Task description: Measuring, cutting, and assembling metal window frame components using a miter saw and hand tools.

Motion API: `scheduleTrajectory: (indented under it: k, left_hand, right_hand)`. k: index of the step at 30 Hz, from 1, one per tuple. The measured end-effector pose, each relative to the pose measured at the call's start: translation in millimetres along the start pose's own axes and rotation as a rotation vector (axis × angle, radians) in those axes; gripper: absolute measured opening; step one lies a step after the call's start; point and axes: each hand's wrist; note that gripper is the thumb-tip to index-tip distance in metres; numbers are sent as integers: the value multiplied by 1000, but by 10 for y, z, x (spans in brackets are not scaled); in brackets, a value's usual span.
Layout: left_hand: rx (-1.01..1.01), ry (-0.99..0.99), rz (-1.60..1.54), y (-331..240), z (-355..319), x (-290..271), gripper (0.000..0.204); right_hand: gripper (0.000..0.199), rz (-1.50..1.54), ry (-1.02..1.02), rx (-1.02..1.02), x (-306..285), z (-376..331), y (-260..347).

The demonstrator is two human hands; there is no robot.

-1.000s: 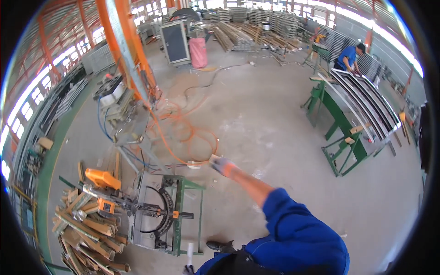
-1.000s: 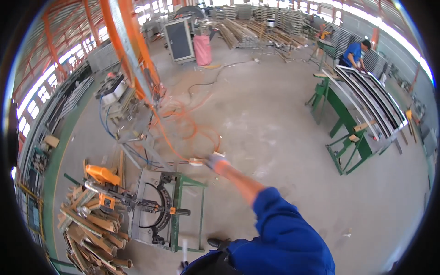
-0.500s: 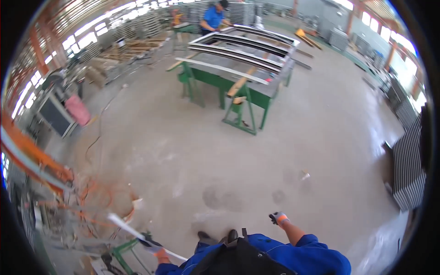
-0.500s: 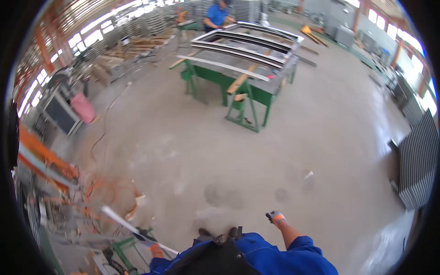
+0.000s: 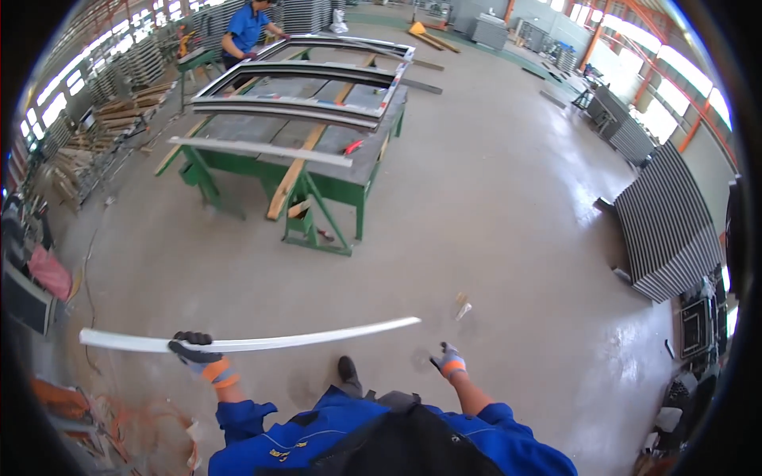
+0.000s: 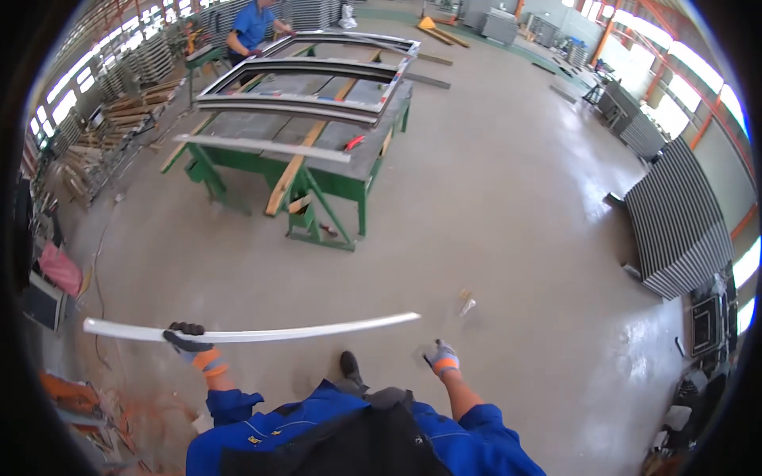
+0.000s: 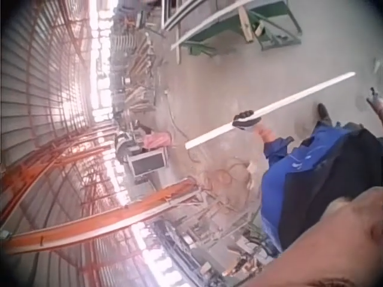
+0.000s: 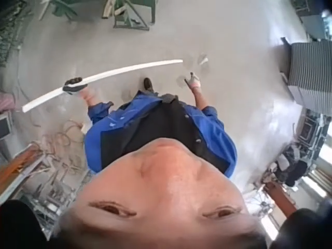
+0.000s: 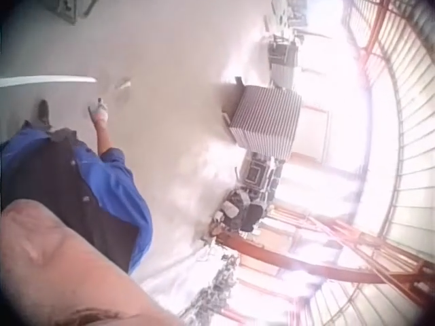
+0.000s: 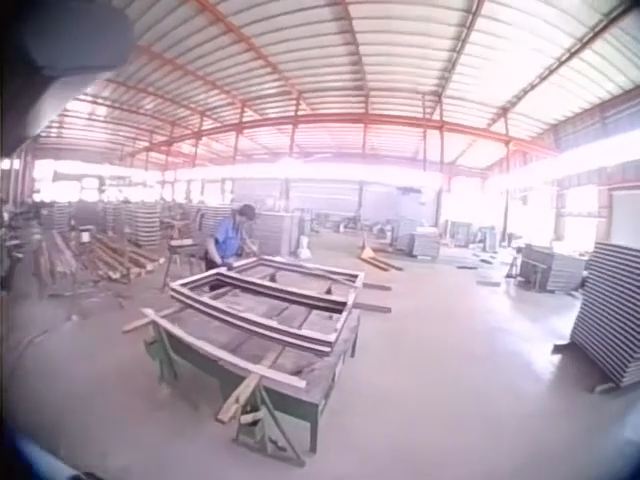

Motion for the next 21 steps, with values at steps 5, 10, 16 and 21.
scheduleTrajectory:
  k: [5, 10, 16, 21]
  left_hand:
    - [-464, -42, -21, 1465, -275, 958, 40]
    - [-733, 8, 53, 2606, -448, 2179, 43]
    - [-734, 148, 66, 3923, -281, 2564, 44]
    - [-682, 37, 132, 4415, -193, 3568, 38]
  right_hand:
    - [87, -337, -531, 233, -722, -268, -675]
    - [69, -114, -655, 799, -1230, -310, -752]
    - [25, -158, -670, 808, -1266, 393, -1286]
    - [27, -112, -737, 369, -2003, 2065, -267]
Point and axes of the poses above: each hand's wrist, its own z-axis towards the middle knuckle, its own x-axis out of the palm, y = z × x, and after that the axes turned 9 degrees about x, right-handed
